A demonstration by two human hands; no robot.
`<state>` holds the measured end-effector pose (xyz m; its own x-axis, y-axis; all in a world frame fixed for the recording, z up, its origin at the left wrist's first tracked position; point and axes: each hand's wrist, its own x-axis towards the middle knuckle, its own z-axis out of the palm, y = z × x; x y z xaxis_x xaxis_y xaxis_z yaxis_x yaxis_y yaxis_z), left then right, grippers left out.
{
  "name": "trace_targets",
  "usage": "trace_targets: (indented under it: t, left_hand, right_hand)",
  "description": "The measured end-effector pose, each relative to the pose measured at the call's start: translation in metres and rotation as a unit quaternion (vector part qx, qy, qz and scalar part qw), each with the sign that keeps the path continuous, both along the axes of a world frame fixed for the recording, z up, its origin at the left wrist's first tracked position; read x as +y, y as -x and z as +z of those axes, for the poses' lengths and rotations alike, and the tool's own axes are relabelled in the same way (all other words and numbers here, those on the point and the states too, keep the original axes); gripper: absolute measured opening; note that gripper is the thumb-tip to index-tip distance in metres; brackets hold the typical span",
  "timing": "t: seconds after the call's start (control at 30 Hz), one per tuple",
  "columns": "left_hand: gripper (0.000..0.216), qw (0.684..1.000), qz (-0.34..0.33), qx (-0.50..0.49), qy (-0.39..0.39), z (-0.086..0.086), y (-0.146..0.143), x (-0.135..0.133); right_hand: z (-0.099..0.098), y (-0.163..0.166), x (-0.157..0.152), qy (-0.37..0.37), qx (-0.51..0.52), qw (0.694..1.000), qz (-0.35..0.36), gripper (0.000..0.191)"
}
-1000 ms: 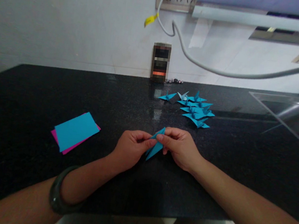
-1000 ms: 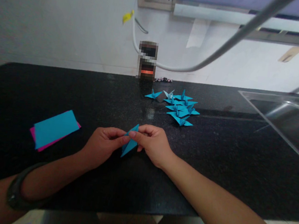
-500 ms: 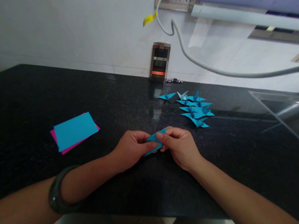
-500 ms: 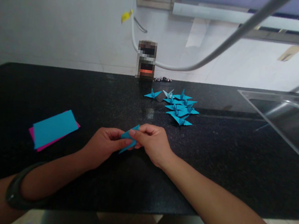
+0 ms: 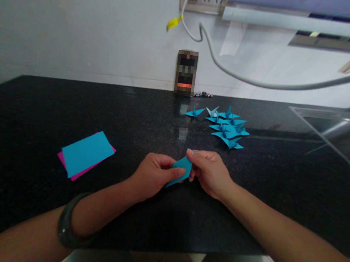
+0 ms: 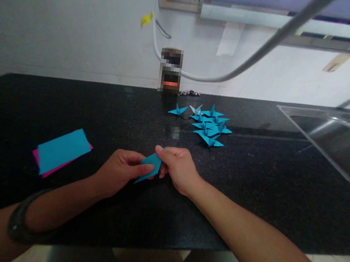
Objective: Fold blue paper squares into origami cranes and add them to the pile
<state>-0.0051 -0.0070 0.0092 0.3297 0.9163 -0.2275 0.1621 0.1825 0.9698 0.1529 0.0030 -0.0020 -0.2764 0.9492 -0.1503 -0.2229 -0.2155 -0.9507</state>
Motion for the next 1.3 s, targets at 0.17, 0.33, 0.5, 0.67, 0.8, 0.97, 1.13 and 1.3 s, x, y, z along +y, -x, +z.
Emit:
trace_targets:
  t: [0.17,0.33,0.5,0.67,0.8,0.97,1.13,1.3]
  left_hand:
    - [0.017,0.999,0.018,0.006,0.026,-0.0006,0.0006,0.0026]
    - [0.019,0.999,0.015,-0.018,0.027,0.0004,0.0008,0.0032]
    - [0.022,0.999,0.006,-0.022,0.028,0.0013,0.0015,0.0042]
    - [0.032,1.0,0.018,0.01,0.0,0.0012,0.0004,0.0059]
    - [0.04,0.998,0.025,0.049,-0.034,0.0026,0.0006,0.0055]
    - [0.039,0.994,0.049,0.068,-0.067,0.0019,0.0023,0.0062]
    - [0.022,0.998,0.052,-0.014,-0.023,-0.0017,-0.0009,0.0078]
    - [0.014,0.998,0.054,-0.036,0.013,0.0004,-0.0006,0.0076]
  right_hand:
    - [0.0002,-0.0037,0.0062,-0.034,-0.01,0.999,-0.027,0.032]
    - [0.005,-0.0056,0.0078,-0.015,-0.001,0.998,-0.059,0.033]
    - [0.0043,-0.0063,0.0087,0.01,-0.002,1.0,-0.026,0.033]
    - [0.0026,-0.0057,0.0064,-0.026,-0.075,0.995,0.058,0.036]
    - [0.0037,-0.0048,0.0044,-0.048,-0.113,0.991,0.045,0.039]
    - [0.0027,-0.0042,0.0045,-0.036,-0.112,0.989,0.089,0.033]
    - [0.0014,-0.0061,0.0059,-0.041,-0.123,0.99,0.057,0.033]
    - [0.0019,-0.0082,0.0066,-0.044,-0.1,0.994,0.015,0.033]
